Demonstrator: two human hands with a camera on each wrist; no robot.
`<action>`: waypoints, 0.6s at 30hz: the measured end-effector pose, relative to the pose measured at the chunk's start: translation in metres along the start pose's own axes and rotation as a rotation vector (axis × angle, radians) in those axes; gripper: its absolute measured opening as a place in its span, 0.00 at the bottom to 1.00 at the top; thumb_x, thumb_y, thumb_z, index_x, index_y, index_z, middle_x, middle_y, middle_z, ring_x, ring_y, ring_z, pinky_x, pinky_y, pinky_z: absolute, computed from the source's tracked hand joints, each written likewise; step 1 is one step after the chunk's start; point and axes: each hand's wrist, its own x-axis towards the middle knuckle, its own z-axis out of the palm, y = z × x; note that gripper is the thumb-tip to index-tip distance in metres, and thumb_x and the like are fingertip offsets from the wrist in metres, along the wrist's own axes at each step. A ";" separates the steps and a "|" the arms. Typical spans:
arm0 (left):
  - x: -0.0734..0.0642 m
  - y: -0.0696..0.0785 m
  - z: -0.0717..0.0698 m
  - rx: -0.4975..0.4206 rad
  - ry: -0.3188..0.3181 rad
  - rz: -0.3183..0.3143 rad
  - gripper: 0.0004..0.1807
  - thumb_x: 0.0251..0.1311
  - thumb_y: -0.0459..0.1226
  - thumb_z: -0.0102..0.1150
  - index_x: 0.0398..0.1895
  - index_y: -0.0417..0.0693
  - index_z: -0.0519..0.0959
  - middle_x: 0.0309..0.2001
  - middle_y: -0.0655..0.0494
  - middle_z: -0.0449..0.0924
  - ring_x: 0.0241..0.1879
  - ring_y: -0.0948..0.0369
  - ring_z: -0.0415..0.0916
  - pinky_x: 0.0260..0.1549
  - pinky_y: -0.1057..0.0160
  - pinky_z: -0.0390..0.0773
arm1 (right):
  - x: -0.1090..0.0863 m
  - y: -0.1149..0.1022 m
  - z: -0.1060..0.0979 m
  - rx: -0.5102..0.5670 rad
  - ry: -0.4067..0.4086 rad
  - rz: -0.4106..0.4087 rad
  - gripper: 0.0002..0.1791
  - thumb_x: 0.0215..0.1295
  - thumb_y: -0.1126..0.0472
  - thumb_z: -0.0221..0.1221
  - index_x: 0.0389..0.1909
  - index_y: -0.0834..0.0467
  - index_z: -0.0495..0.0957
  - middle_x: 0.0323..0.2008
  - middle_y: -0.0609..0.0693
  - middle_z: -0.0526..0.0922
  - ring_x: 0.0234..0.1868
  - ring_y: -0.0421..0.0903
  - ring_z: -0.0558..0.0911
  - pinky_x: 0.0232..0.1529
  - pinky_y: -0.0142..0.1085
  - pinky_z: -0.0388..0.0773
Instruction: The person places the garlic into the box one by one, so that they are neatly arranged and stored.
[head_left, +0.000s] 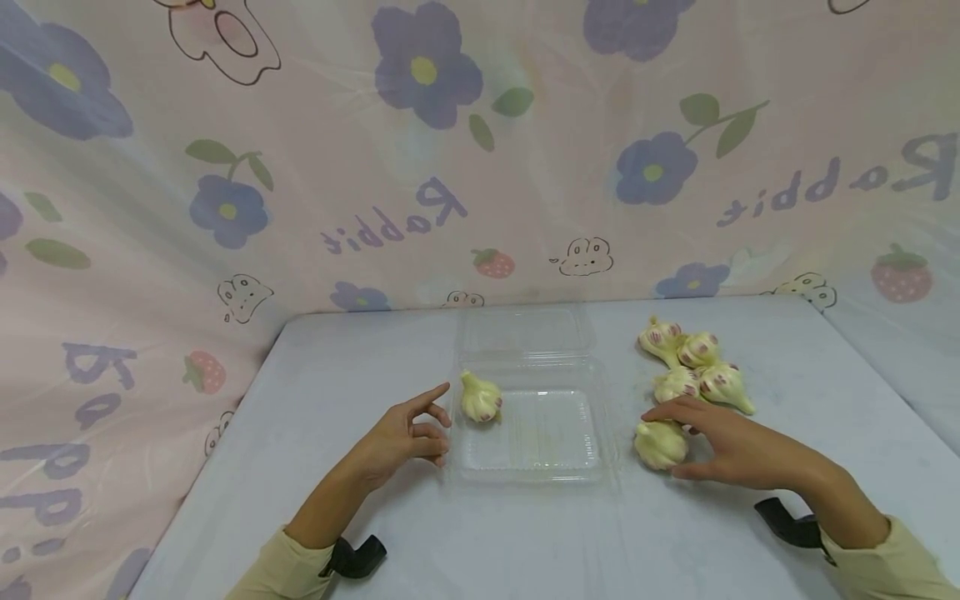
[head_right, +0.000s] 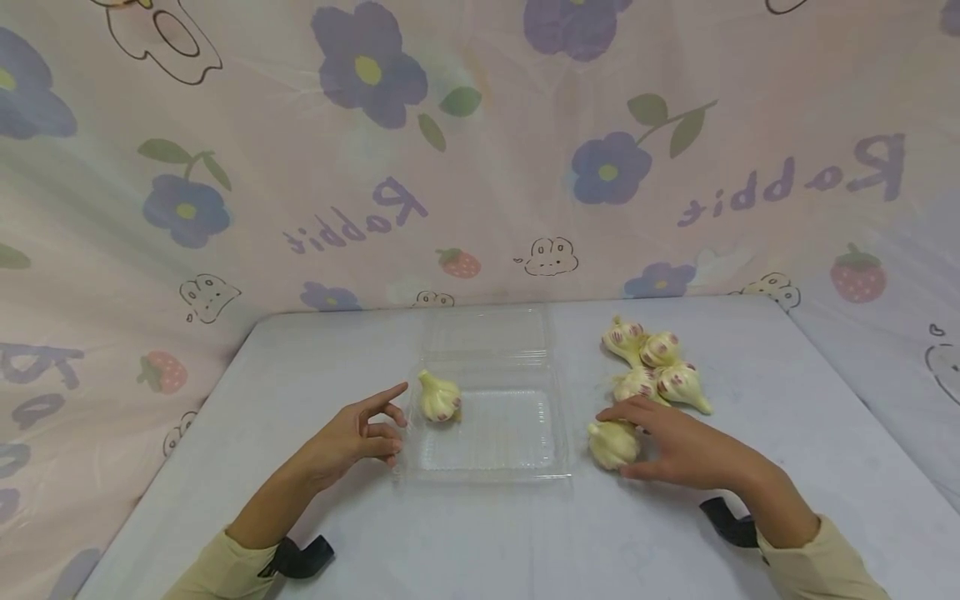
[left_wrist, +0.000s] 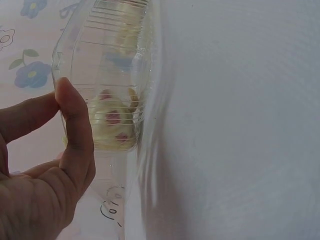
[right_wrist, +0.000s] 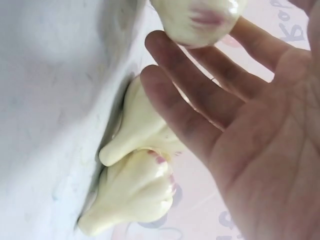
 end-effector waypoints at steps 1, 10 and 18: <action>0.000 0.000 0.000 0.000 0.000 -0.001 0.48 0.60 0.22 0.59 0.80 0.43 0.45 0.49 0.49 0.65 0.30 0.64 0.79 0.35 0.66 0.86 | 0.000 0.000 0.001 0.011 0.004 -0.001 0.34 0.54 0.41 0.71 0.63 0.38 0.72 0.60 0.42 0.77 0.65 0.53 0.75 0.64 0.08 0.46; -0.001 0.000 0.000 0.000 -0.001 0.003 0.48 0.60 0.22 0.59 0.80 0.42 0.45 0.49 0.49 0.65 0.30 0.64 0.79 0.35 0.66 0.86 | 0.000 0.000 0.001 -0.044 0.013 0.020 0.32 0.55 0.42 0.71 0.61 0.37 0.73 0.59 0.39 0.78 0.63 0.47 0.76 0.64 0.18 0.65; 0.000 0.000 0.000 -0.005 0.006 -0.003 0.48 0.60 0.22 0.59 0.80 0.43 0.46 0.49 0.49 0.65 0.30 0.64 0.79 0.35 0.66 0.86 | 0.000 0.003 0.001 0.006 0.026 -0.023 0.32 0.56 0.46 0.72 0.62 0.40 0.73 0.59 0.43 0.79 0.63 0.44 0.76 0.64 0.07 0.46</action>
